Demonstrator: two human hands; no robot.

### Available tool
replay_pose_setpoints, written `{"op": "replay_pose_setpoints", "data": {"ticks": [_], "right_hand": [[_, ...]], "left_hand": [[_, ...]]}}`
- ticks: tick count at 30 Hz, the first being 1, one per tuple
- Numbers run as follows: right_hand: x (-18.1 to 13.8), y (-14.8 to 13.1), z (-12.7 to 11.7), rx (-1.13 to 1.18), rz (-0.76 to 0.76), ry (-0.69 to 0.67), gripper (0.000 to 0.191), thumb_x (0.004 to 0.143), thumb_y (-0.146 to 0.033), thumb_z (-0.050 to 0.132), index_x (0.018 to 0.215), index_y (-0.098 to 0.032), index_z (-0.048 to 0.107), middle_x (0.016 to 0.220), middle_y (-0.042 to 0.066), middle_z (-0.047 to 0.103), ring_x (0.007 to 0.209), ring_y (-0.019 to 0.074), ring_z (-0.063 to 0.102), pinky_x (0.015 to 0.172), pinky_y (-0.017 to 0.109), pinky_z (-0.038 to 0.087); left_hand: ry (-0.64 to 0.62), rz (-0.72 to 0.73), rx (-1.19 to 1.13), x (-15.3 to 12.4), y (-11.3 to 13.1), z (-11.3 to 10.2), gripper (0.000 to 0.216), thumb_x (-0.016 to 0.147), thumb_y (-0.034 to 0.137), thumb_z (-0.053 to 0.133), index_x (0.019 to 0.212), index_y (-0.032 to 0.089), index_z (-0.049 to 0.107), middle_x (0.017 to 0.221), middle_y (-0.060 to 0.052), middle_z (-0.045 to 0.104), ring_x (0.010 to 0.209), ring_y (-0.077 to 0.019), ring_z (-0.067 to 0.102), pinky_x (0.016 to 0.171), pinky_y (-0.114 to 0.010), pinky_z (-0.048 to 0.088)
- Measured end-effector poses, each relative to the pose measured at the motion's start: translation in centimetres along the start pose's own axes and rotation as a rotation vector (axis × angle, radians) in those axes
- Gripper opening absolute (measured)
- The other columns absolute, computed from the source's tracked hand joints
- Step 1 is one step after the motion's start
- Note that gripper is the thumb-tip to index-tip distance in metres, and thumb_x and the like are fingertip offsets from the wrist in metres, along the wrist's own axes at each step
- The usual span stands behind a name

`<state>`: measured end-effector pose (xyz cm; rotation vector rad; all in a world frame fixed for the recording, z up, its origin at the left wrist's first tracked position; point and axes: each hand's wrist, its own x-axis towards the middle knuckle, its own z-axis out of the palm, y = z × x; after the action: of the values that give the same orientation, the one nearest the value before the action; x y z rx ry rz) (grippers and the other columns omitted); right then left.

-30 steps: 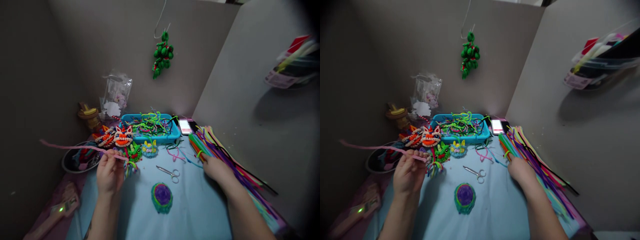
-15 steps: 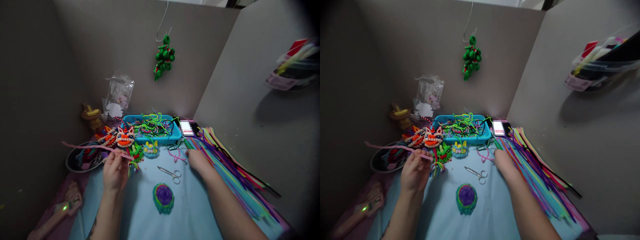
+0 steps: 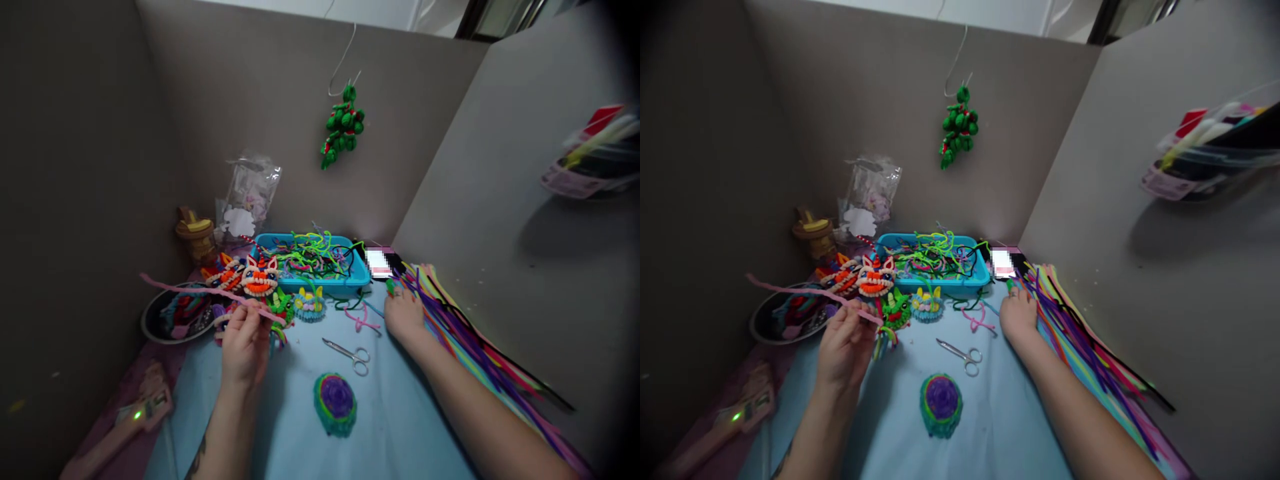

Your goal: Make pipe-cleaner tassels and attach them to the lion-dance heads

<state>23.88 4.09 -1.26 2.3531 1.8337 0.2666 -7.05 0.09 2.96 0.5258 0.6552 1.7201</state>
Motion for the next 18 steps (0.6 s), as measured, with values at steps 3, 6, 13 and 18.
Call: {"op": "replay_pose_setpoints", "data": {"ticks": [3,6,13,18], "right_hand": [[0.1,0.3,0.4,-0.059,-0.033,0.018,0.041,0.088,-0.009,0.034,0.114,-0.008,0.066,0.152,0.019,0.029,0.141,0.0355,0.017,0.106,0.057,0.021],[0.4,0.6,1.2,-0.069,-0.03,-0.012,0.041,0.087,-0.008,0.035,0.115,-0.008,0.066,0.153,0.017,0.027,0.142,0.0342,0.016,0.107,0.057,0.019],[0.7,1.8,1.4,0.019,-0.015,-0.053,0.04,0.088,-0.013,0.038,0.12,-0.012,0.062,0.152,0.018,0.027,0.133,0.0355,0.033,0.097,0.049,0.036],[1.5,4.2,0.3,0.096,-0.049,-0.068,0.04,0.085,-0.011,0.043,0.121,-0.013,0.061,0.144,0.023,0.035,0.114,0.0288,0.054,0.093,0.038,0.038]], "left_hand": [[-0.017,-0.006,0.003,0.0,-0.1,-0.1,0.027,0.056,0.026,0.085,0.069,0.013,0.064,0.066,0.001,0.059,0.061,-0.0086,0.056,0.057,-0.019,0.051],[-0.026,-0.007,-0.003,0.0,-0.1,-0.1,0.027,0.057,0.027,0.084,0.07,0.014,0.065,0.067,0.001,0.059,0.06,-0.0093,0.056,0.055,-0.019,0.051],[-0.019,-0.015,-0.001,0.1,-0.2,-0.1,0.029,0.057,0.028,0.084,0.07,0.014,0.063,0.067,0.001,0.058,0.061,-0.0084,0.055,0.056,-0.019,0.051],[-0.033,-0.027,-0.007,0.0,-0.3,-0.2,0.027,0.058,0.027,0.084,0.071,0.014,0.063,0.067,0.001,0.059,0.059,-0.009,0.055,0.053,-0.019,0.05]]}}
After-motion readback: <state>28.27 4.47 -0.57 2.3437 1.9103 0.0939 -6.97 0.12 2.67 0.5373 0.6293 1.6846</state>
